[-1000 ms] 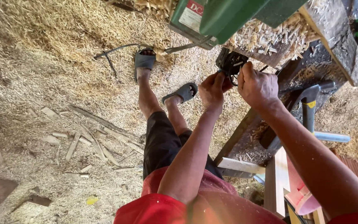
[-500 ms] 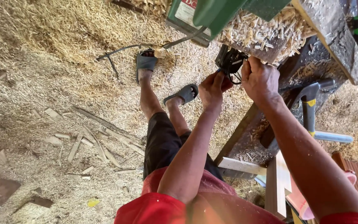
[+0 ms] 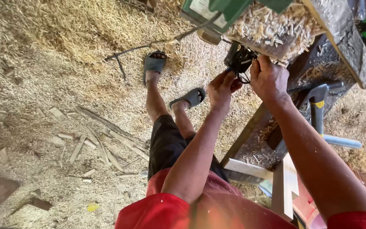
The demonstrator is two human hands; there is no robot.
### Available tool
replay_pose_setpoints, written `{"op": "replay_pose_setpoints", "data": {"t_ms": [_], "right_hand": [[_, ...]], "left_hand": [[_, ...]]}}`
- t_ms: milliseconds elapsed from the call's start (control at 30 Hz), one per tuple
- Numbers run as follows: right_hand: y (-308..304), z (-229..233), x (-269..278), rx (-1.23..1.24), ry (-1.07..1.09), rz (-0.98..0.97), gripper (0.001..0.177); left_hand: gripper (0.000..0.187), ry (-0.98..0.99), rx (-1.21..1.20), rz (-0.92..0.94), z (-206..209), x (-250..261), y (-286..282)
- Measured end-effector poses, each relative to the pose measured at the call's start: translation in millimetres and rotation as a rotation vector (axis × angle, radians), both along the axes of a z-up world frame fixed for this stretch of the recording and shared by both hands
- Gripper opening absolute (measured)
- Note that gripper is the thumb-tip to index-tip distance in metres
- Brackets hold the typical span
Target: The person works on the switch and wiring of a bench-mounted power tool in a sawdust-covered workshop. They unscrew the housing with a screwdriver, manipulate the wires and plug, tap parts with a hammer, and reassemble the components by hand.
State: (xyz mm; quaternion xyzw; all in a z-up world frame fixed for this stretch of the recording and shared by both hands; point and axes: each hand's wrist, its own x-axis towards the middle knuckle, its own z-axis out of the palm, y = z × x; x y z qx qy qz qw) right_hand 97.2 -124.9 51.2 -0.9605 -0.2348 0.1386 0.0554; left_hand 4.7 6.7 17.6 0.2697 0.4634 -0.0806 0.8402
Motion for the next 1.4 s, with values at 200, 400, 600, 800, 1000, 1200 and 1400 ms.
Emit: {"op": "replay_pose_setpoints", "data": {"t_ms": [200,400,600,800,1000,1200,1400], "right_hand": [[12.0,13.2,1.2,-0.041,-0.068,0.033,0.018],[8.9,9.9,-1.9,-0.026,-0.076,0.038,0.017],[14.2,8.8,3.9,-0.065,0.084,-0.040,0.018],[9.4,2.8,1.5,-0.007,0.009,-0.003,0.021],[10.4,4.7,2.3,-0.066,-0.053,0.041,0.021],[6.8,3.8,-5.3,-0.040,0.036,-0.030,0.019],[-8.8,-25.0,-7.7,-0.119,-0.109,-0.053,0.016]], "left_hand": [[0.039,0.116,0.104,0.063,0.4,12.8,-13.4],[0.032,0.147,0.497,-0.124,16.6,13.8,-12.5],[0.031,0.196,0.619,-0.157,17.4,20.0,-12.9],[0.029,0.097,0.387,0.003,2.3,5.7,-13.9],[0.028,-0.019,0.206,0.095,-26.3,-5.9,-21.6],[0.024,0.046,0.209,0.106,-33.3,-6.9,-25.9],[0.024,-0.158,-0.248,0.414,-144.6,-27.0,-49.4]]}}
